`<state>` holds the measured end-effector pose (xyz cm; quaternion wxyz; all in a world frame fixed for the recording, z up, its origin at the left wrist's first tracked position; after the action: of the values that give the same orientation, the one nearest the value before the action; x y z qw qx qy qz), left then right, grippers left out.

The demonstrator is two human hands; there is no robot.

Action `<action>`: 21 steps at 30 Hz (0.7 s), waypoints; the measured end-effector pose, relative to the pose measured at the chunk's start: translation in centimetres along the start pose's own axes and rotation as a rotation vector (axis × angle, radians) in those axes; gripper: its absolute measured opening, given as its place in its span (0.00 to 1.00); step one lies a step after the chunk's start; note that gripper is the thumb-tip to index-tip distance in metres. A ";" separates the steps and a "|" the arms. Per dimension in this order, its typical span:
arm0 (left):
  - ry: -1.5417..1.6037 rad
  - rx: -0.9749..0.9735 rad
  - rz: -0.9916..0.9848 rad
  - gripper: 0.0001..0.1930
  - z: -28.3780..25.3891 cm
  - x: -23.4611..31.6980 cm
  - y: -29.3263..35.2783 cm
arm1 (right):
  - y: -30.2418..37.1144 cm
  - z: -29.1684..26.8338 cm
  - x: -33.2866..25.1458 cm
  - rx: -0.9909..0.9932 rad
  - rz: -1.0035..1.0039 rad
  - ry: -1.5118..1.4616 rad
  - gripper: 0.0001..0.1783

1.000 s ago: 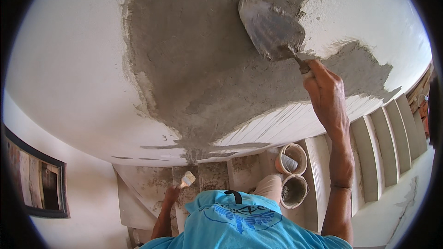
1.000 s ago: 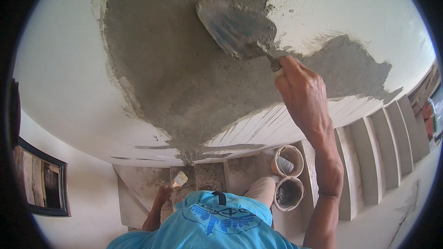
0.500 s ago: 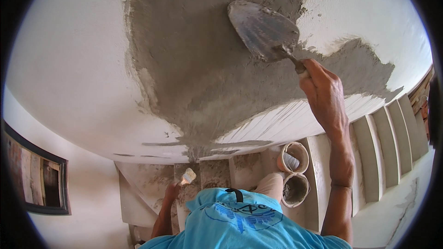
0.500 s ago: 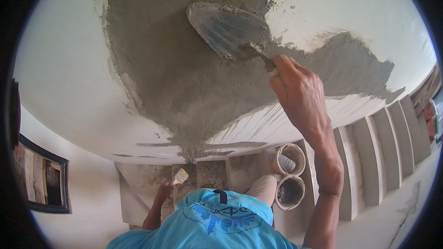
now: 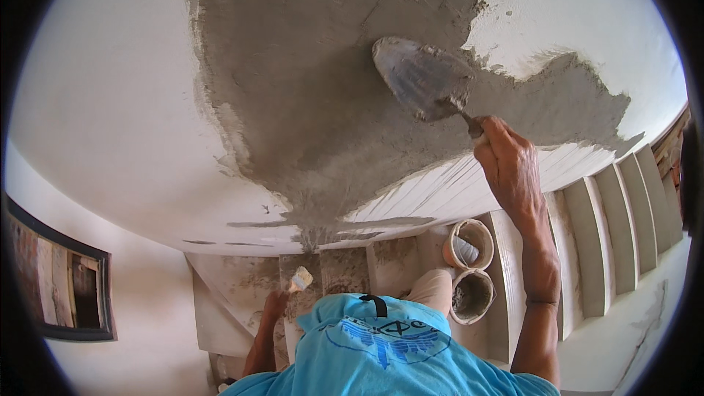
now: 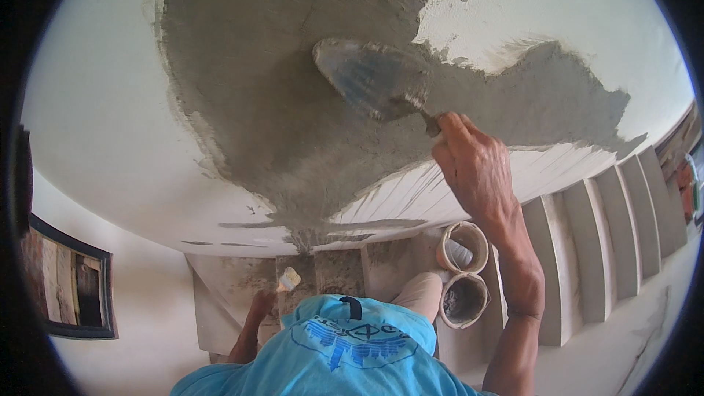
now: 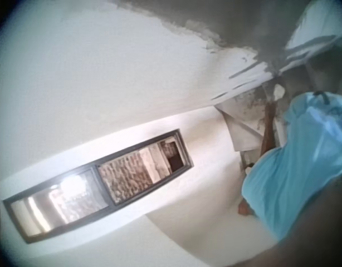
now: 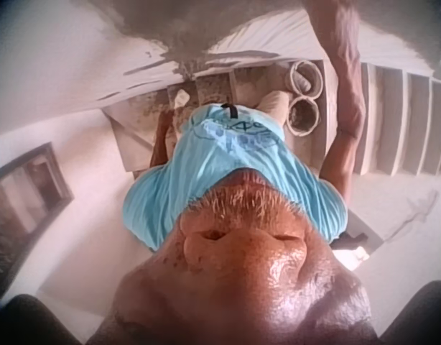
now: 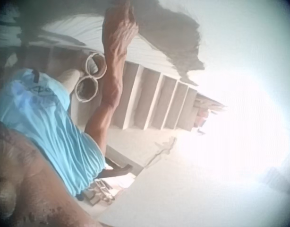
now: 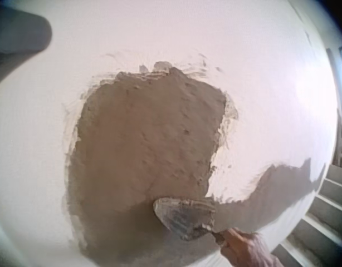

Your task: The person applies plaster to a curved wall under a spiral staircase using a trowel and a brush. They repeatedly scoop plaster from buckets, spread it on the wall, and smooth the surface.

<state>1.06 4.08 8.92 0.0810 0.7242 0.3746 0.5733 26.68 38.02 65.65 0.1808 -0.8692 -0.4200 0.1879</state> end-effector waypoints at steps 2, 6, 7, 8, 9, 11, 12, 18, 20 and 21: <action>0.011 -0.003 0.001 0.18 0.0 -0.8 -1.0 | -0.2 0.5 0.9 0.060 -0.047 0.060 0.08; 0.064 -0.046 -0.043 0.16 0.0 0.6 -0.7 | 2.4 2.7 3.1 -0.043 -0.038 0.116 0.08; 0.087 -0.056 -0.037 0.15 0.1 1.3 -0.4 | 3.2 2.9 3.2 -0.065 -0.026 0.126 0.08; 0.044 -0.065 0.001 0.15 0.4 1.1 -0.5 | 3.8 2.9 3.3 -0.087 -0.014 0.137 0.08; -0.003 -0.063 0.038 0.15 0.1 0.9 -0.5 | 3.9 2.6 3.0 -0.109 0.021 0.114 0.08; -0.035 -0.056 0.076 0.16 0.0 0.2 -0.6 | 3.5 1.7 2.3 -0.058 0.033 0.078 0.08; -0.022 -0.053 0.075 0.16 0.0 0.1 -0.5 | 3.3 1.4 2.1 -0.033 0.041 0.060 0.08; 0.011 -0.058 0.034 0.17 0.4 1.5 -1.4 | 0.9 1.1 1.3 0.051 -0.010 0.058 0.06; 0.053 -0.073 0.019 0.17 1.0 1.8 -2.2 | 1.8 2.3 1.9 -0.038 0.007 0.097 0.06; 0.055 0.015 -0.072 0.18 -1.8 -1.0 0.5 | 2.0 7.3 2.5 -0.101 -0.091 0.060 0.05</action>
<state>-0.42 2.54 9.04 0.0858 0.6947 0.4070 0.5869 25.99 40.03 58.00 0.1577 -0.8625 -0.4624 0.1318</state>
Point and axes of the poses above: each hand's wrist, its own y-axis away from the middle knuckle, its own z-axis out of the palm, x = y × z, the point moved 3 cm from there along -y, towards the middle knuckle, and after that the axes turned 2 degrees about -x, right-handed, at the moved point
